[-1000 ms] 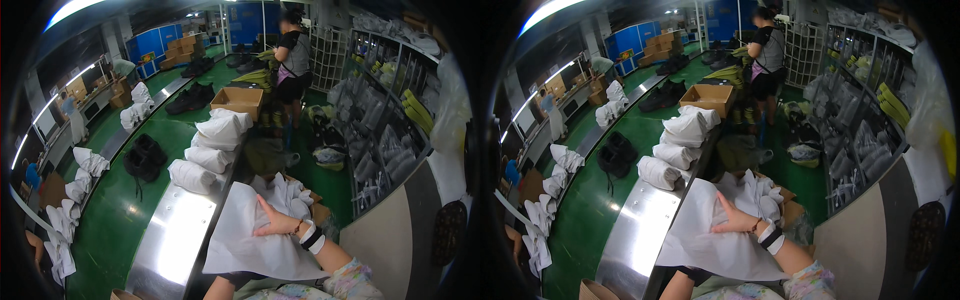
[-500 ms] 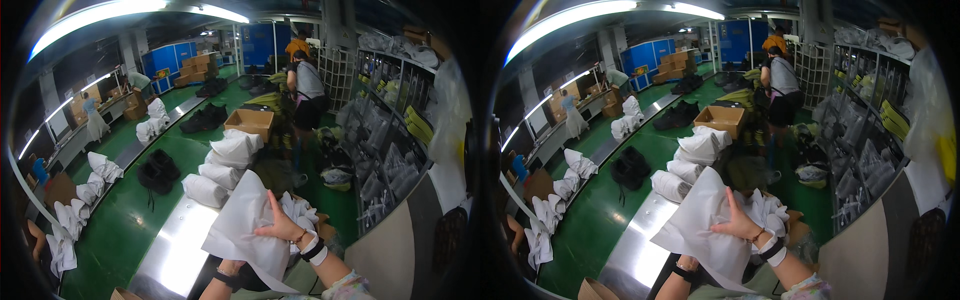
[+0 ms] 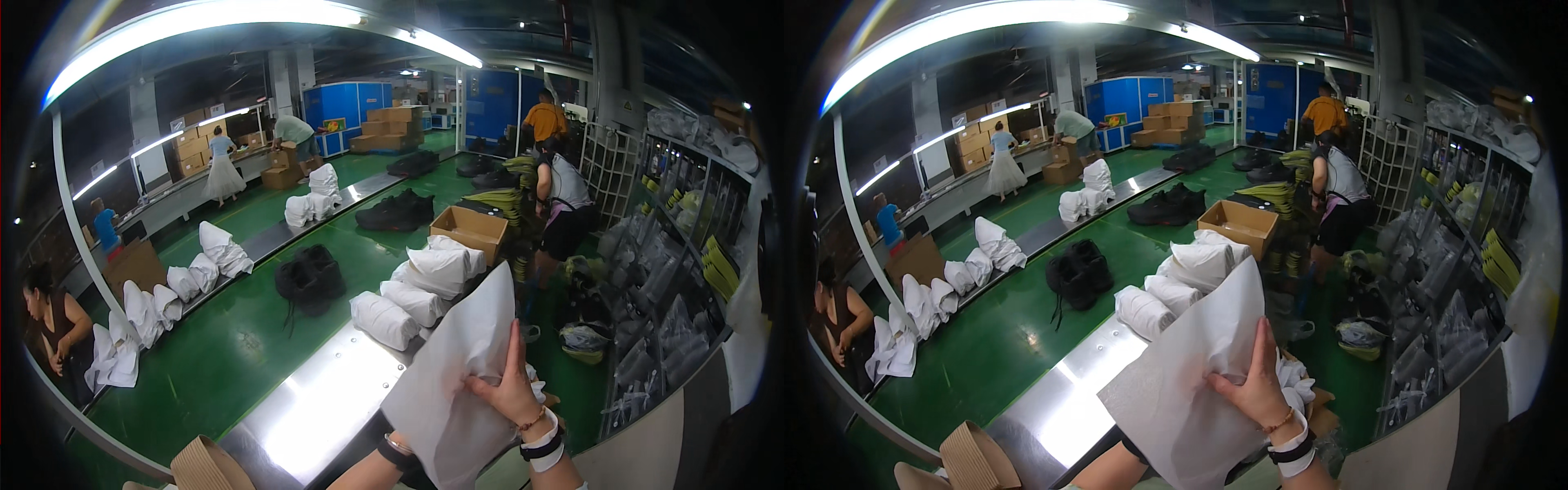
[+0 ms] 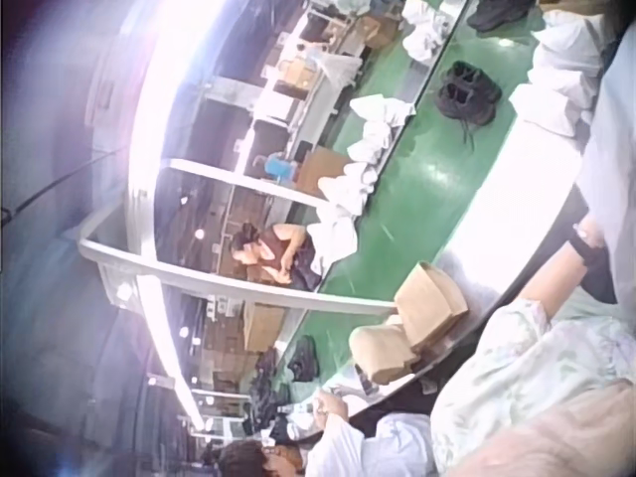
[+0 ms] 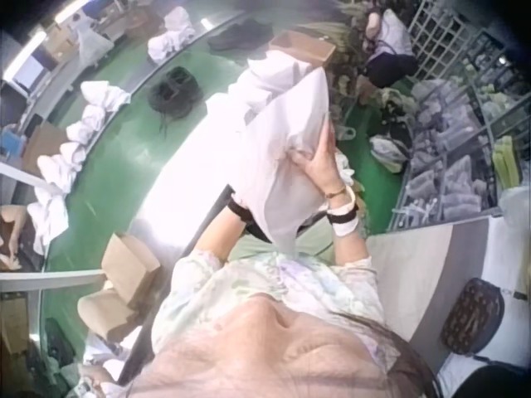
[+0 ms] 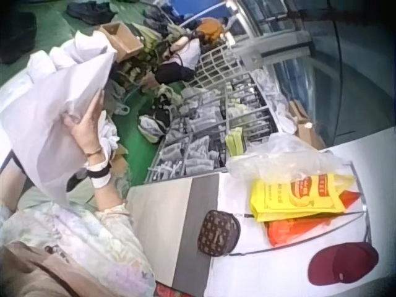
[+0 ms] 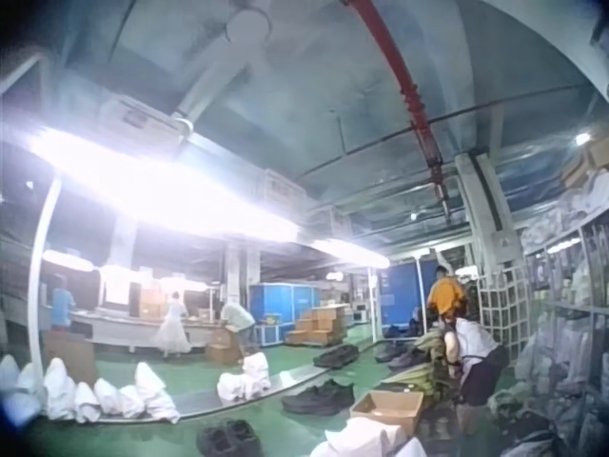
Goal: Wrapping black shoes in protective paper and arranging them for packaging.
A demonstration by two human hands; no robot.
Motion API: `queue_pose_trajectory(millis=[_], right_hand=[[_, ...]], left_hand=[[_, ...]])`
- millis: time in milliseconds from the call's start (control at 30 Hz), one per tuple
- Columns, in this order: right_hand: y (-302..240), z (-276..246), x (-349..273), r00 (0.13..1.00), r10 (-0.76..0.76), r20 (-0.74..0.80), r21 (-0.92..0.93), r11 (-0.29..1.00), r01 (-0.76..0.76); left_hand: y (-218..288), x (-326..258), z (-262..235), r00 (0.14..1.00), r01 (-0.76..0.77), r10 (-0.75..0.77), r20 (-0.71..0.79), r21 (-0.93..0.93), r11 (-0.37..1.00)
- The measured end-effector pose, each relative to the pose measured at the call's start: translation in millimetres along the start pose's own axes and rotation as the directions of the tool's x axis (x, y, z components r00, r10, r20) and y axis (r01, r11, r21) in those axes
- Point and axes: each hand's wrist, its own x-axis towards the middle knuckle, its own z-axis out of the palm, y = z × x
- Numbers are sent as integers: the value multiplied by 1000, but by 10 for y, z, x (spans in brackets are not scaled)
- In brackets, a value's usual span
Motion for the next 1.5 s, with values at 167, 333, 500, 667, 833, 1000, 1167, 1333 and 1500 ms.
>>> queue_pose_trajectory(millis=[167, 333, 500, 667, 833, 1000, 1167, 1333, 1500], right_hand=[[115, 30, 166, 961, -32, 275, 287, 956, -50], [161, 142, 185, 960, 2, 279, 555, 816, -163], [121, 123, 145, 969, 69, 238, 630, 748, -208], [-65, 7, 220, 993, 29, 114, 654, 750, -97], [-90, -83, 316, 998, 30, 58, 670, 740, -61], [-10, -238, 244, 986, 165, -25, 863, 501, -62], [9, -495, 282, 971, 140, -192, 741, 669, 50], [26, -331, 329, 951, 21, -309, 241, 969, 57], [-52, -334, 227, 952, 35, -303, 47, 999, -22]], left_hand=[[131, -53, -56, 1000, -26, 26, -15, 5, 1000], [105, -75, -152, 1000, -18, 18, -15, -23, 1000], [133, -124, -159, 1000, -27, 27, -15, 3, 1000], [280, -115, -143, 999, -39, 38, 22, 52, 998], [475, 36, 93, 987, -73, 44, 153, 192, 979], [634, 168, 321, 962, -270, 218, 166, 434, 860], [1248, -536, 792, 5, -773, 992, -127, 629, 85], [1048, -904, 1370, 685, -530, 528, 503, 841, -113], [434, 34, 784, 729, -342, 592, 344, 932, -122]])
